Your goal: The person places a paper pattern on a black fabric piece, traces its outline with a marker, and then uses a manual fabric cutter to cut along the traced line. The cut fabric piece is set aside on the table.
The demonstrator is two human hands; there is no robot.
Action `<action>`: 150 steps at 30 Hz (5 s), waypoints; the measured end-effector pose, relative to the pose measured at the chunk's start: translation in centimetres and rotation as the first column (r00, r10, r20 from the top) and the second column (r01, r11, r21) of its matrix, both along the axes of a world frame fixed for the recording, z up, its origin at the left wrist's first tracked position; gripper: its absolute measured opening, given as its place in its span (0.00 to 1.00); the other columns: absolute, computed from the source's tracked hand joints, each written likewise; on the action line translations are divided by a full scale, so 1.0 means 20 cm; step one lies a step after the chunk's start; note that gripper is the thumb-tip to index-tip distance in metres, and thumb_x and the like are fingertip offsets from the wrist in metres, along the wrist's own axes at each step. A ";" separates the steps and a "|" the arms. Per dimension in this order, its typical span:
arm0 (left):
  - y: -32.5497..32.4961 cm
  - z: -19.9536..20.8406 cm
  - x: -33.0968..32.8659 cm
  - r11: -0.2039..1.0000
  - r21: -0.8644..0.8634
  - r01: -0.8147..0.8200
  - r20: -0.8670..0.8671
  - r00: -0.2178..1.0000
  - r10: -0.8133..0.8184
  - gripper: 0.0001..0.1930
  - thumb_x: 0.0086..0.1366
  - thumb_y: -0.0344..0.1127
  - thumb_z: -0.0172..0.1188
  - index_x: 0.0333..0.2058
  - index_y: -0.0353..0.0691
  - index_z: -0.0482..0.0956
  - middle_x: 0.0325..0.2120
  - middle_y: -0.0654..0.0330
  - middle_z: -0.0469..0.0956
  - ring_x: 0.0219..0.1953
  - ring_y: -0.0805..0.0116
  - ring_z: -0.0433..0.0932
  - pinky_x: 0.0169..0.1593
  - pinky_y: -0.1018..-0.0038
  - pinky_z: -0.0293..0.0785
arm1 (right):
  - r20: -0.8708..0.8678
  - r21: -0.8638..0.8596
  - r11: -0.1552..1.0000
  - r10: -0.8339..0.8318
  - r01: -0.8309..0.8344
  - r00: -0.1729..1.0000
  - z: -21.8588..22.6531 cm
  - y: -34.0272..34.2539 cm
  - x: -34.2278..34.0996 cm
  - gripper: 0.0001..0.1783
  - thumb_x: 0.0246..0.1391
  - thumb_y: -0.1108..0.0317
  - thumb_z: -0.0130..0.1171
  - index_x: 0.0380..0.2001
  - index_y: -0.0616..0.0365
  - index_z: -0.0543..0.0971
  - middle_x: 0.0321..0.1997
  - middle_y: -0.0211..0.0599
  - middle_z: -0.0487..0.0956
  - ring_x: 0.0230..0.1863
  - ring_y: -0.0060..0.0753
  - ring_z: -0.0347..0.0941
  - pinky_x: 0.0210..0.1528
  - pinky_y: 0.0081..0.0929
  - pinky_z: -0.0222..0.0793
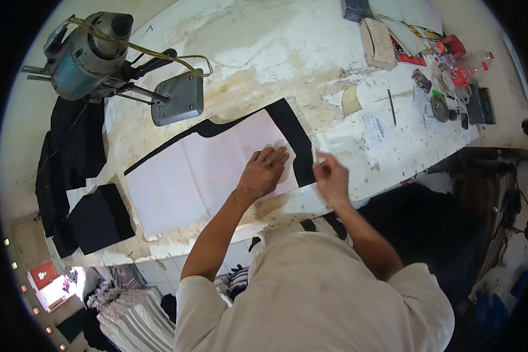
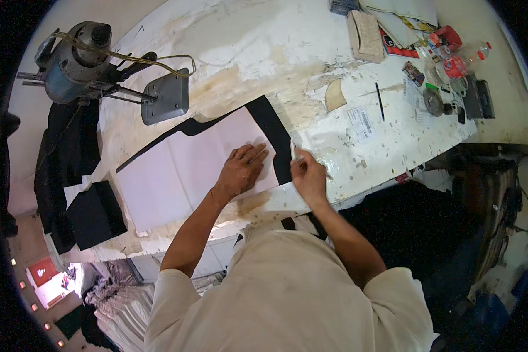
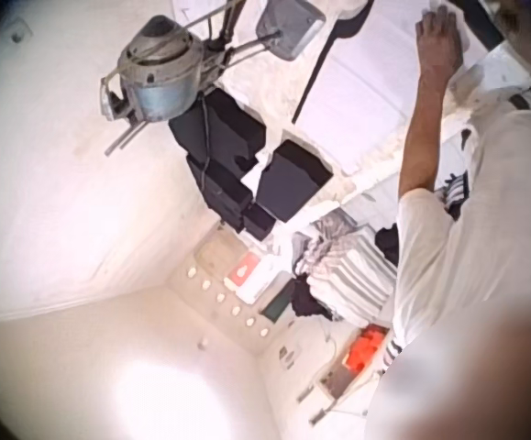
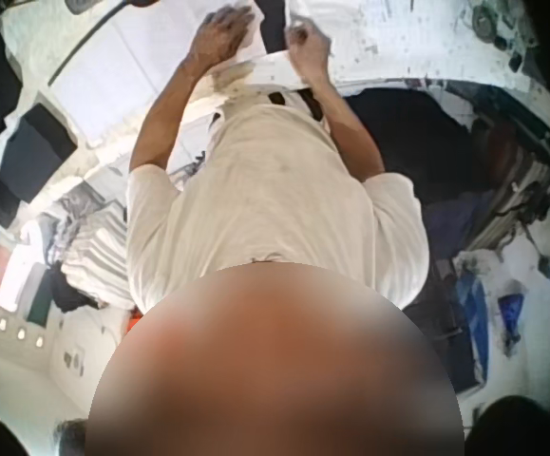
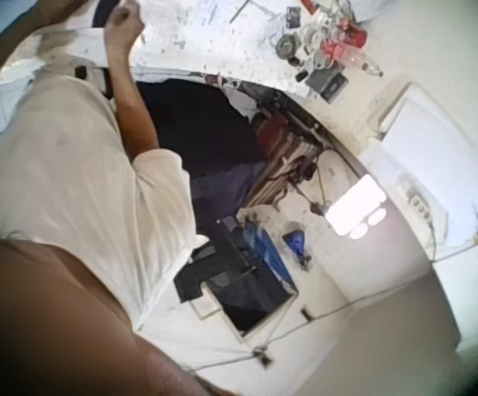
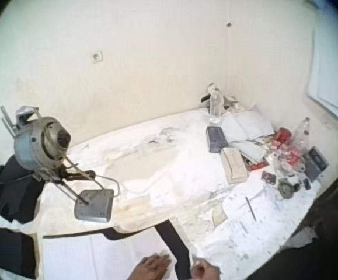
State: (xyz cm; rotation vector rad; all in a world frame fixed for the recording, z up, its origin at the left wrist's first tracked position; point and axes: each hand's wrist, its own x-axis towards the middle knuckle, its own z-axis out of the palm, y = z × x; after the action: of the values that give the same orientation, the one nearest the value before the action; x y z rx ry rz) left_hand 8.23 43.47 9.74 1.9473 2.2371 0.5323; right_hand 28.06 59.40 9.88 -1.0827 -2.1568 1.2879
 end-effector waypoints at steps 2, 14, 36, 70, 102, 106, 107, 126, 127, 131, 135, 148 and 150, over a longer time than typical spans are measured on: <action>0.00 -0.01 0.01 0.999 -0.028 0.046 -0.016 0.999 -0.047 0.25 0.69 0.33 0.67 0.65 0.46 0.82 0.71 0.58 0.75 0.68 0.50 0.73 0.68 0.55 0.73 | 0.041 -0.048 0.999 -0.005 0.007 0.999 0.02 -0.17 0.01 0.17 0.63 0.73 0.70 0.55 0.57 0.85 0.25 0.39 0.84 0.25 0.30 0.79 0.34 0.32 0.76; -0.02 -0.08 -0.05 0.987 0.076 0.140 -0.047 0.989 -0.137 0.23 0.68 0.37 0.66 0.62 0.47 0.84 0.65 0.59 0.76 0.61 0.55 0.73 0.61 0.57 0.71 | 0.049 0.140 0.983 -0.123 0.115 0.991 -0.10 -0.49 -0.12 0.17 0.63 0.73 0.66 0.53 0.69 0.85 0.32 0.53 0.87 0.30 0.48 0.87 0.38 0.40 0.82; -0.04 -0.13 0.01 0.992 0.055 0.116 -0.141 0.984 -0.107 0.26 0.73 0.44 0.62 0.65 0.41 0.80 0.64 0.56 0.75 0.62 0.53 0.71 0.61 0.56 0.69 | 0.200 0.180 0.979 0.061 -0.098 0.978 -0.05 -0.49 -0.01 0.18 0.56 0.78 0.66 0.51 0.65 0.88 0.35 0.57 0.85 0.39 0.58 0.85 0.46 0.44 0.83; 0.12 -0.06 -0.10 0.926 0.058 -0.373 0.246 0.904 0.349 0.22 0.69 0.36 0.67 0.61 0.37 0.85 0.68 0.54 0.78 0.67 0.46 0.73 0.68 0.50 0.71 | -0.027 0.353 0.923 0.173 -0.153 0.984 0.09 -0.07 -0.33 0.16 0.64 0.75 0.65 0.54 0.61 0.87 0.37 0.53 0.85 0.37 0.59 0.84 0.43 0.47 0.81; 0.26 0.01 -0.16 0.848 -0.404 -0.342 -0.031 0.932 0.361 0.61 0.61 0.64 0.73 0.77 0.20 0.57 0.83 0.42 0.47 0.76 0.40 0.57 0.71 0.47 0.60 | 0.273 0.288 0.901 0.249 -0.326 0.929 -0.11 -0.10 -0.18 0.19 0.60 0.76 0.66 0.54 0.60 0.88 0.34 0.50 0.79 0.36 0.55 0.81 0.41 0.48 0.80; 0.29 0.04 -0.15 0.805 -0.501 -0.319 -0.012 0.932 0.362 0.70 0.58 0.70 0.74 0.79 0.19 0.48 0.85 0.43 0.40 0.80 0.37 0.51 0.72 0.42 0.57 | 0.218 0.351 0.884 0.242 -0.308 0.945 -0.08 -0.14 -0.05 0.18 0.61 0.79 0.66 0.55 0.62 0.88 0.30 0.47 0.78 0.30 0.48 0.78 0.36 0.43 0.77; 0.30 0.04 -0.15 0.789 -0.526 -0.316 -0.011 0.931 0.365 0.72 0.57 0.71 0.75 0.80 0.19 0.47 0.85 0.42 0.39 0.80 0.36 0.49 0.72 0.41 0.57 | 0.242 0.336 0.889 0.238 -0.311 0.941 -0.08 -0.16 -0.02 0.18 0.62 0.79 0.66 0.55 0.63 0.88 0.31 0.48 0.79 0.30 0.47 0.79 0.36 0.42 0.77; -0.39 -0.11 -0.56 0.693 0.048 -0.720 0.278 0.676 0.683 0.28 0.65 0.33 0.72 0.63 0.33 0.81 0.66 0.47 0.79 0.67 0.42 0.76 0.71 0.51 0.71 | 0.026 0.256 0.911 0.329 -0.325 0.944 0.07 -0.41 -0.64 0.12 0.64 0.75 0.67 0.50 0.58 0.88 0.33 0.47 0.80 0.31 0.50 0.80 0.37 0.42 0.77; -0.49 -0.12 -0.62 0.688 0.078 -0.721 0.201 0.688 0.698 0.27 0.66 0.33 0.71 0.63 0.33 0.81 0.67 0.48 0.79 0.67 0.42 0.75 0.71 0.50 0.70 | 0.014 0.266 0.903 0.347 -0.338 0.938 0.03 -0.46 -0.78 0.11 0.64 0.75 0.66 0.49 0.58 0.87 0.34 0.48 0.79 0.32 0.52 0.80 0.38 0.45 0.77; -0.68 -0.15 -0.73 0.756 0.018 -0.655 -0.010 0.756 0.655 0.26 0.69 0.36 0.68 0.64 0.34 0.81 0.71 0.51 0.75 0.69 0.43 0.71 0.71 0.48 0.68 | 0.001 0.403 0.823 0.437 -0.401 0.899 -0.08 -0.64 -1.19 0.10 0.65 0.72 0.63 0.48 0.57 0.85 0.38 0.49 0.80 0.38 0.59 0.82 0.41 0.52 0.81; -0.69 -0.15 -0.73 0.796 -0.005 -0.605 -0.025 0.796 0.605 0.28 0.69 0.37 0.66 0.66 0.35 0.79 0.73 0.53 0.71 0.69 0.47 0.70 0.70 0.50 0.68 | 0.143 0.435 0.768 0.457 -0.470 0.878 -0.11 -0.70 -1.35 0.08 0.67 0.68 0.60 0.45 0.57 0.85 0.38 0.48 0.80 0.38 0.58 0.83 0.41 0.52 0.81; -0.67 -0.18 -0.70 0.784 0.047 -0.619 -0.052 0.782 0.621 0.27 0.69 0.35 0.63 0.66 0.35 0.79 0.73 0.51 0.71 0.68 0.48 0.70 0.69 0.49 0.66 | 0.099 0.408 0.766 0.504 -0.497 0.858 -0.18 -0.70 -1.37 0.10 0.63 0.72 0.63 0.47 0.58 0.84 0.39 0.48 0.78 0.40 0.58 0.83 0.41 0.52 0.82; -0.66 -0.18 -0.70 0.782 0.078 -0.619 -0.078 0.778 0.624 0.26 0.70 0.36 0.61 0.65 0.35 0.81 0.71 0.52 0.73 0.67 0.49 0.71 0.67 0.49 0.68 | 0.106 0.406 0.752 0.526 -0.519 0.844 -0.18 -0.69 -1.37 0.10 0.62 0.72 0.64 0.46 0.58 0.83 0.39 0.48 0.78 0.39 0.58 0.83 0.41 0.52 0.83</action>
State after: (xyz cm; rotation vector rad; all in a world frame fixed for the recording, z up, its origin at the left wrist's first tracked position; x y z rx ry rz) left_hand -5.69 30.18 6.10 1.2140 2.9535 0.5611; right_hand 0.64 45.50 6.36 -0.2892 -2.6687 0.9343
